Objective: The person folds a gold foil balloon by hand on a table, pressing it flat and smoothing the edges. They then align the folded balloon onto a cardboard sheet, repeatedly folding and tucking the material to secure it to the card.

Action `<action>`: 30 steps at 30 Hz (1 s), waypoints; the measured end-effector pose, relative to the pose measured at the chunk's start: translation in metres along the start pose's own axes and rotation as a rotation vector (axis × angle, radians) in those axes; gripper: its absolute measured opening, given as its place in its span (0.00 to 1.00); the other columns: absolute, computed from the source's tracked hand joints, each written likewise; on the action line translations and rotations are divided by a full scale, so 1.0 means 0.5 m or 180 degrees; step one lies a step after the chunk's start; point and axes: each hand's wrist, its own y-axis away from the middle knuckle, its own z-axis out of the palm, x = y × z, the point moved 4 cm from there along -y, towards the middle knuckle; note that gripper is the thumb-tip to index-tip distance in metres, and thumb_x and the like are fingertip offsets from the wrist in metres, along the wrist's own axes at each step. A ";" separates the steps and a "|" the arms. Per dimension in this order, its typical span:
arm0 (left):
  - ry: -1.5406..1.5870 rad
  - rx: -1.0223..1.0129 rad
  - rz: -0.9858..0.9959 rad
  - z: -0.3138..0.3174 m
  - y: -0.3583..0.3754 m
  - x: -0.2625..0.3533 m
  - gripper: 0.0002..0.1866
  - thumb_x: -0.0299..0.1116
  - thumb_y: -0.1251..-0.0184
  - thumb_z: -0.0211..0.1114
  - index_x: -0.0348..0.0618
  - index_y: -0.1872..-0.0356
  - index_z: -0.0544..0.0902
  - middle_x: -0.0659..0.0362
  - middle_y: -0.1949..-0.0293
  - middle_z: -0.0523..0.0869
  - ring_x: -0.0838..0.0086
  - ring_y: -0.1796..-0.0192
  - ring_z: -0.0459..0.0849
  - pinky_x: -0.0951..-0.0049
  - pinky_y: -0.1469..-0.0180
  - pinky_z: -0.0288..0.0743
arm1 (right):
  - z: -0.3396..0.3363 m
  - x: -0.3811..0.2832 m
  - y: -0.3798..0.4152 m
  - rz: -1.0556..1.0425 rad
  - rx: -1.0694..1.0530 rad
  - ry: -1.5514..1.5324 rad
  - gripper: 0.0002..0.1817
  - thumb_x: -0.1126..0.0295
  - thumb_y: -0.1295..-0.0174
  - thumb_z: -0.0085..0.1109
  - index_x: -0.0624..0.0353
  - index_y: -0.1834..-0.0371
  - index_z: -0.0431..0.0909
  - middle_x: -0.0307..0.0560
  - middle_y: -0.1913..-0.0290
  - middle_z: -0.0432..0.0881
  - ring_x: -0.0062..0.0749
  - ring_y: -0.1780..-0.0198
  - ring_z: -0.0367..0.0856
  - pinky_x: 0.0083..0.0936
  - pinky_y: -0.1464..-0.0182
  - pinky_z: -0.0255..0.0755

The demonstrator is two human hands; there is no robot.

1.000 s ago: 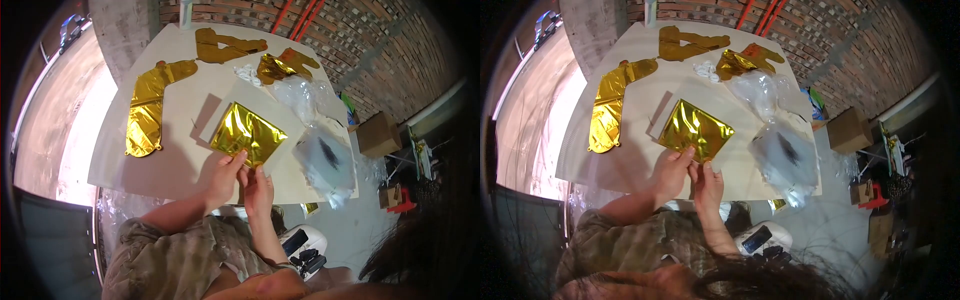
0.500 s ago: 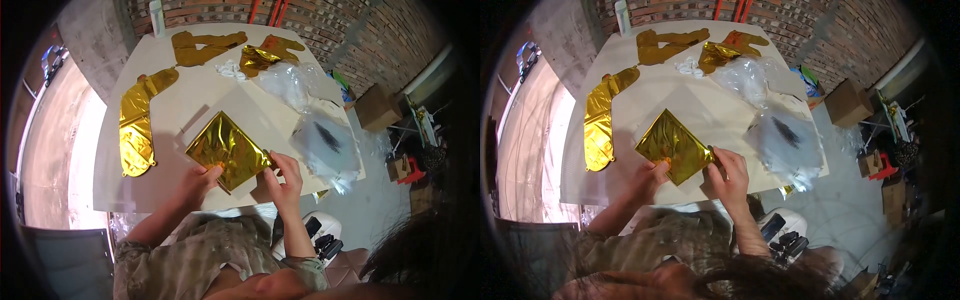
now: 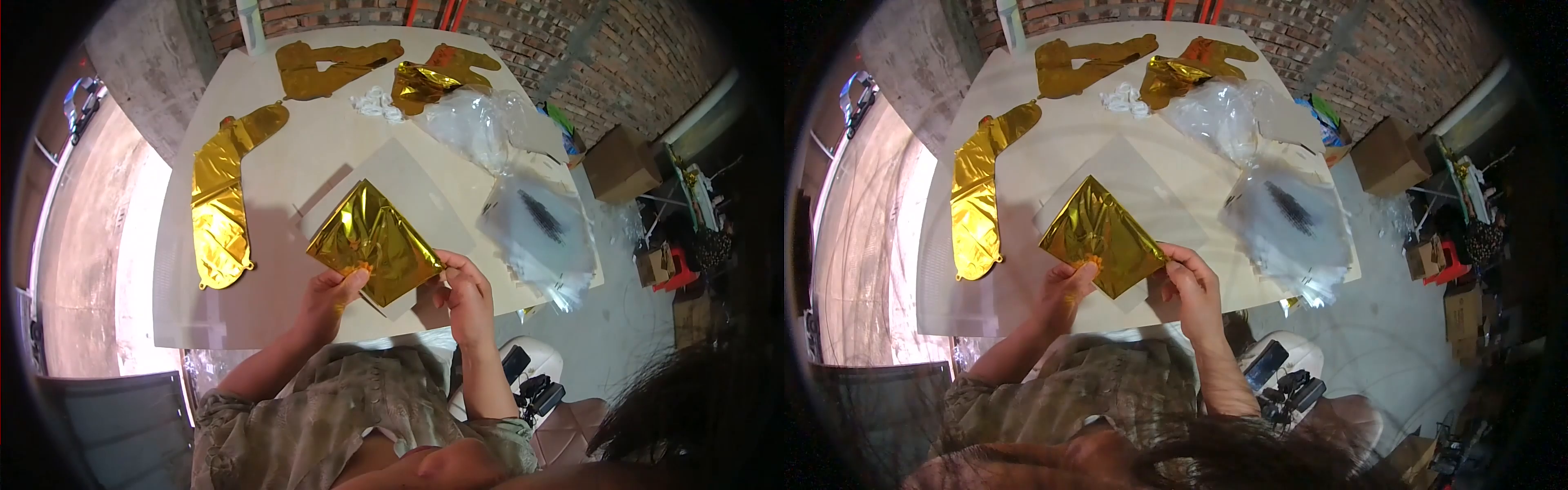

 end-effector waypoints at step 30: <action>-0.1851 -0.0011 -0.0809 0.001 -0.024 0.087 0.22 0.46 0.27 0.67 0.33 0.51 0.83 0.61 0.65 0.86 0.80 0.66 0.83 0.78 0.66 0.78 | -0.016 -0.038 -0.045 -0.3992 -0.2862 0.5071 0.26 0.72 0.42 0.60 0.58 0.36 0.78 0.45 0.41 0.83 0.37 0.39 0.81 0.32 0.37 0.77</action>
